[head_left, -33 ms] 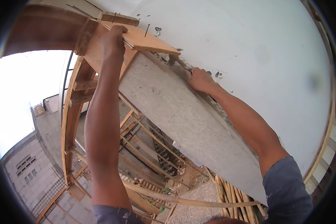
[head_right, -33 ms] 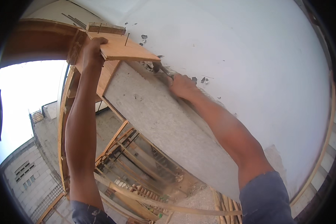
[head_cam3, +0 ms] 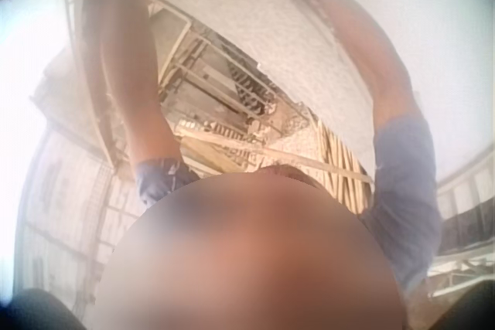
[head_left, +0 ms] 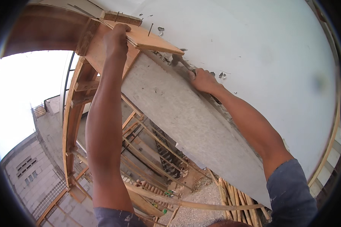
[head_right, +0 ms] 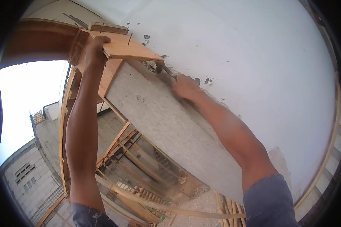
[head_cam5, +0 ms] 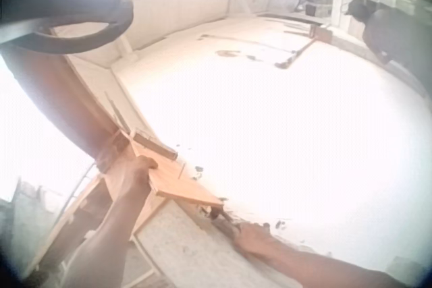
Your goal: The person uses a hammer to drive nails into wooden planks attached to a concrete wall. They position the planks, hammer nails, and occasionally measure the wall with a tape measure. The work is performed on bamboo scaffolding at a construction site.
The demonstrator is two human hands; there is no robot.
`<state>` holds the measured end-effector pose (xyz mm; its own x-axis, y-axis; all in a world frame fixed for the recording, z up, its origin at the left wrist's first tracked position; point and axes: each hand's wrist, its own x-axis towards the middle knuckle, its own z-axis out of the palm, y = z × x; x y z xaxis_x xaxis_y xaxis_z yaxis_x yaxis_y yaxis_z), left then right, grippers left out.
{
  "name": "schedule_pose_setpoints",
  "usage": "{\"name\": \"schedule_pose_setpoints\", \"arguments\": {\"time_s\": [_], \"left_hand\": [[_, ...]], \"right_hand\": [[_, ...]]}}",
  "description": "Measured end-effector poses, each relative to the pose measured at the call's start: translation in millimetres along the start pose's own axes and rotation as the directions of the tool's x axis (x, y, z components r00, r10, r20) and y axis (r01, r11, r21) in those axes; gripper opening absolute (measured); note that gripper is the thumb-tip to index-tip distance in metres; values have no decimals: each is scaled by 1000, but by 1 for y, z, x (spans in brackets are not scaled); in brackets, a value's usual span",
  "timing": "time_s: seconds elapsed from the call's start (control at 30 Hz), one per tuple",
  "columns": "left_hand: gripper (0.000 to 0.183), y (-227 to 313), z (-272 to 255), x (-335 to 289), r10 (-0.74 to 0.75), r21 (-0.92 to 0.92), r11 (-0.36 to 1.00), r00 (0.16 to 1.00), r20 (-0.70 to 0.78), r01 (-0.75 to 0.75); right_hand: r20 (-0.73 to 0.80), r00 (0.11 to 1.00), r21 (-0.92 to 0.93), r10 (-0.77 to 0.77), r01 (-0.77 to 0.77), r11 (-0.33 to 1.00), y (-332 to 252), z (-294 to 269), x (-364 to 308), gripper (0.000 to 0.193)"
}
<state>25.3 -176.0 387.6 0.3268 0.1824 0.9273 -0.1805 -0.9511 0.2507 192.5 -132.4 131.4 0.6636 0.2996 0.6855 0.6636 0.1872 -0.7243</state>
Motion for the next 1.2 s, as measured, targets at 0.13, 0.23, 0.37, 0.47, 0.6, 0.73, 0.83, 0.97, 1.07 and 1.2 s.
{"name": "schedule_pose_setpoints", "arguments": {"time_s": [0.13,0.23,0.37,0.47,0.6,0.73,0.83,0.97,1.07,1.2], "left_hand": [[28,-6,3,20,119,91,990,990,-76,-112],[29,-13,2,24,98,280,959,980,-176,-45],[30,-24,5,21,184,493,868,960,-210,-59],[33,-33,10,15,209,495,865,958,-195,-88],[36,-41,14,5,161,428,900,976,-144,-85],[36,-44,18,-4,134,256,961,984,-120,-100],[34,-46,20,-7,140,353,932,977,-159,-76],[33,-47,18,-8,126,324,944,978,-164,-67],[33,-46,15,-6,113,330,942,984,-138,-62],[32,-45,11,-1,162,345,931,981,-110,-115]], "right_hand": [[-1,994,275,106,-102,956,8,7,8,67],[-3,989,334,148,-138,932,9,10,5,67],[-17,995,353,96,-84,932,9,8,1,64],[-47,997,267,65,-50,963,10,6,2,62],[-63,997,195,33,-20,981,11,5,1,60],[-24,998,203,60,-54,978,10,1,-3,58],[-13,998,204,58,-54,977,9,0,-5,57],[-81,997,215,20,-2,977,12,2,-5,60],[-124,992,190,5,18,982,16,8,-3,60],[-158,987,191,-6,36,981,25,14,-2,58]]}}
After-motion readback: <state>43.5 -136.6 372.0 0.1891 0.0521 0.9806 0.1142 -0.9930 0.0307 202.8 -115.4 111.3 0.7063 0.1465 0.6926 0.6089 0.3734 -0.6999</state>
